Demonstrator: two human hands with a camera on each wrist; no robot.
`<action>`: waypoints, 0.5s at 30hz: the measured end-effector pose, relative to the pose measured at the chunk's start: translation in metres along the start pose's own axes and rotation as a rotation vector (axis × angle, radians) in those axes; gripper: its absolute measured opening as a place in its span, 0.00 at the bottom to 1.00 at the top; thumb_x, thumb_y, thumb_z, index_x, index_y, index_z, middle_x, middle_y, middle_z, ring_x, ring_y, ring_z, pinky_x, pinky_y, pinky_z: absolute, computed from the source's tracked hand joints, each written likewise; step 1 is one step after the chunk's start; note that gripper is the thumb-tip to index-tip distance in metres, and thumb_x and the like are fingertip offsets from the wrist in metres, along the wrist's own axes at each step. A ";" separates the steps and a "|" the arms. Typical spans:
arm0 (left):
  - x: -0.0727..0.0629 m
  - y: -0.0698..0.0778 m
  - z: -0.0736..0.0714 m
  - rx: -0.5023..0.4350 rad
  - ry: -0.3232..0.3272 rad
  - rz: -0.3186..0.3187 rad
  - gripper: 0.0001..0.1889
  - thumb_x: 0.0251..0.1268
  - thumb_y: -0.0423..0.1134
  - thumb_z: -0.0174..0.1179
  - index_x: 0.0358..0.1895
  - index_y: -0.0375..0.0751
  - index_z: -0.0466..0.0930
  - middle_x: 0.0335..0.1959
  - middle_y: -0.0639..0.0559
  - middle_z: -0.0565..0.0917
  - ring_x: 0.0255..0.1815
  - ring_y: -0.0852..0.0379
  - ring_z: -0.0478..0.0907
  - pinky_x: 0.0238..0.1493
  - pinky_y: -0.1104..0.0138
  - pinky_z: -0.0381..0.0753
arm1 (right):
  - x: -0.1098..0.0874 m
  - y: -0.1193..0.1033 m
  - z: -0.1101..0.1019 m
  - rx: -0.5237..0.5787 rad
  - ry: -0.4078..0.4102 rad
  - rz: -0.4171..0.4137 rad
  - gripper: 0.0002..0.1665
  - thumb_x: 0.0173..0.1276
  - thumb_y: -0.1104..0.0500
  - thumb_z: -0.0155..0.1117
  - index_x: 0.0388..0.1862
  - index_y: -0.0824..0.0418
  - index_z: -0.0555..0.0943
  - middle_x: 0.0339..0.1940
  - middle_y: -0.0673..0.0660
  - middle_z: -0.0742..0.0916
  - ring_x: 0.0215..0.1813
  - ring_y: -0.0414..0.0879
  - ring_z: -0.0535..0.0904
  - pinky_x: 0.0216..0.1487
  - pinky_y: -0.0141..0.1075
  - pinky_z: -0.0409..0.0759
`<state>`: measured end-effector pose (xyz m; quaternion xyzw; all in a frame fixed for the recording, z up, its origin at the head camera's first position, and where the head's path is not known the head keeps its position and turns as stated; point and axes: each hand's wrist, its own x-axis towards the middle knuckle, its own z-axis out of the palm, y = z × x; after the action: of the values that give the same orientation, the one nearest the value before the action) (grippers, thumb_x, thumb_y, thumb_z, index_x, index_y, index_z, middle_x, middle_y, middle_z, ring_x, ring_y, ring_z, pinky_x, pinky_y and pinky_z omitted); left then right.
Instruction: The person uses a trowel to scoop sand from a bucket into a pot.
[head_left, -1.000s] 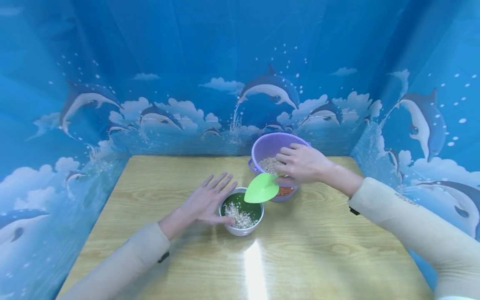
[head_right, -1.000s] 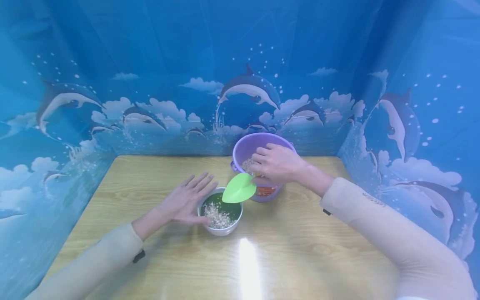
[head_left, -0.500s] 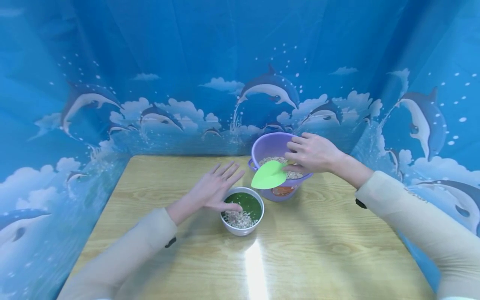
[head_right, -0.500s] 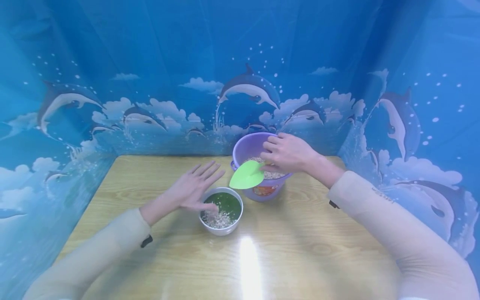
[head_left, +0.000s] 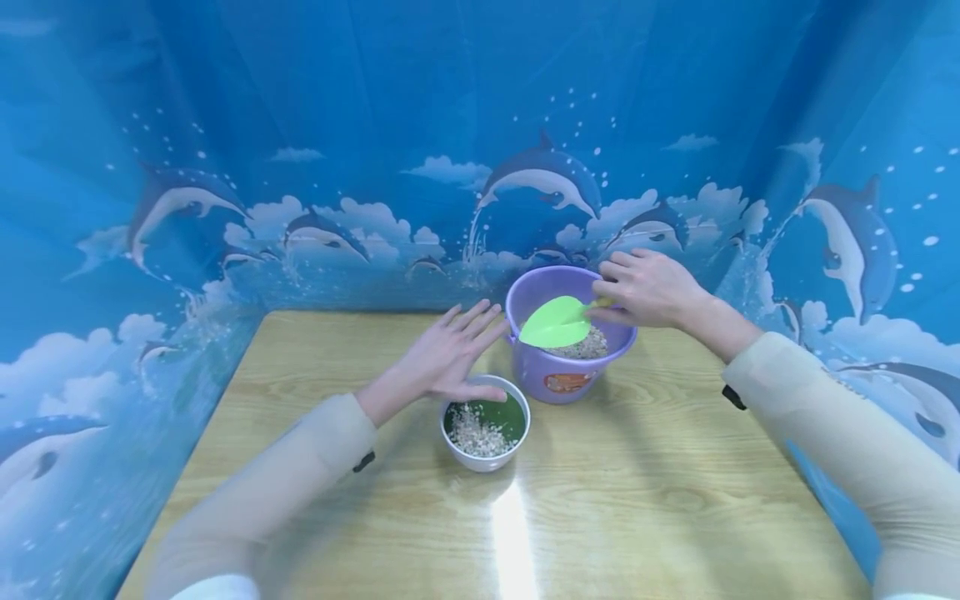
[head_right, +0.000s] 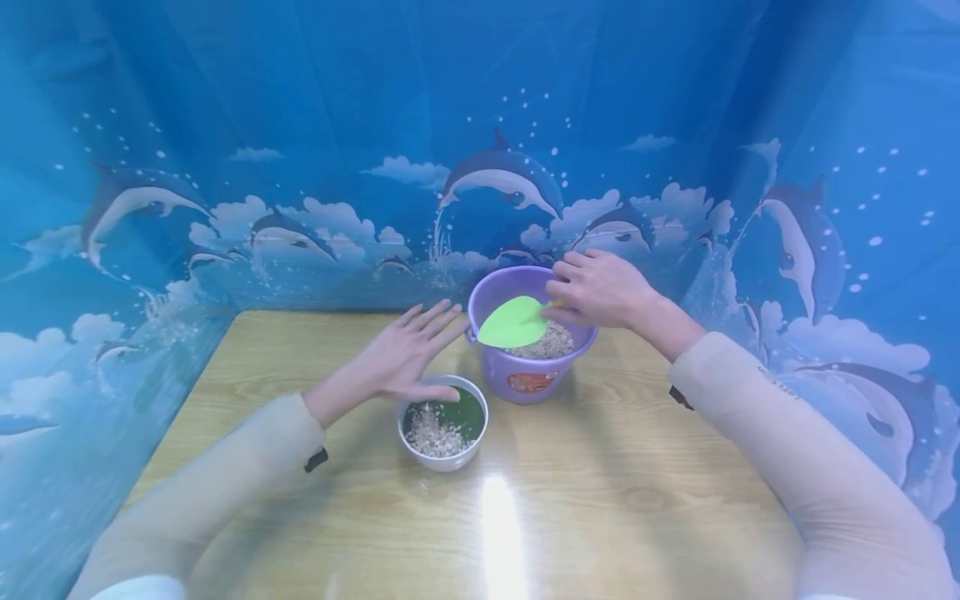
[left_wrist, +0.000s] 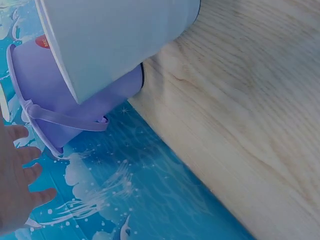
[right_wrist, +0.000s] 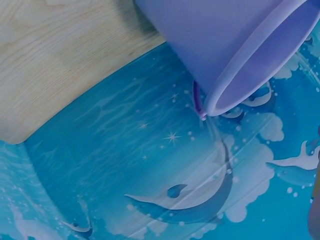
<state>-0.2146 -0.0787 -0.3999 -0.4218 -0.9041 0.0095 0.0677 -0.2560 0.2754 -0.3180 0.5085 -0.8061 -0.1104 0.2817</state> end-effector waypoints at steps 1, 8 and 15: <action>0.002 0.001 0.000 0.004 -0.006 0.000 0.62 0.61 0.89 0.34 0.87 0.47 0.47 0.88 0.41 0.53 0.89 0.39 0.51 0.87 0.40 0.52 | -0.001 0.001 0.001 0.002 -0.007 0.008 0.25 0.68 0.34 0.69 0.31 0.53 0.82 0.25 0.52 0.81 0.29 0.47 0.73 0.28 0.37 0.75; 0.017 0.002 -0.001 0.034 -0.055 -0.023 0.59 0.63 0.83 0.50 0.87 0.47 0.47 0.88 0.42 0.52 0.90 0.40 0.47 0.88 0.42 0.50 | -0.007 0.010 0.003 0.007 -0.074 0.062 0.22 0.64 0.36 0.74 0.33 0.53 0.85 0.28 0.52 0.84 0.31 0.47 0.77 0.31 0.38 0.80; 0.026 -0.002 0.002 0.030 -0.076 -0.038 0.59 0.65 0.84 0.46 0.87 0.47 0.47 0.88 0.41 0.50 0.90 0.40 0.46 0.88 0.41 0.49 | -0.014 0.016 0.007 -0.015 -0.181 0.122 0.23 0.65 0.36 0.74 0.34 0.54 0.84 0.28 0.52 0.83 0.33 0.47 0.76 0.33 0.39 0.81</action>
<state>-0.2327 -0.0601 -0.3985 -0.4026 -0.9137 0.0378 0.0398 -0.2680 0.2946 -0.3210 0.4442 -0.8570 -0.1445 0.2178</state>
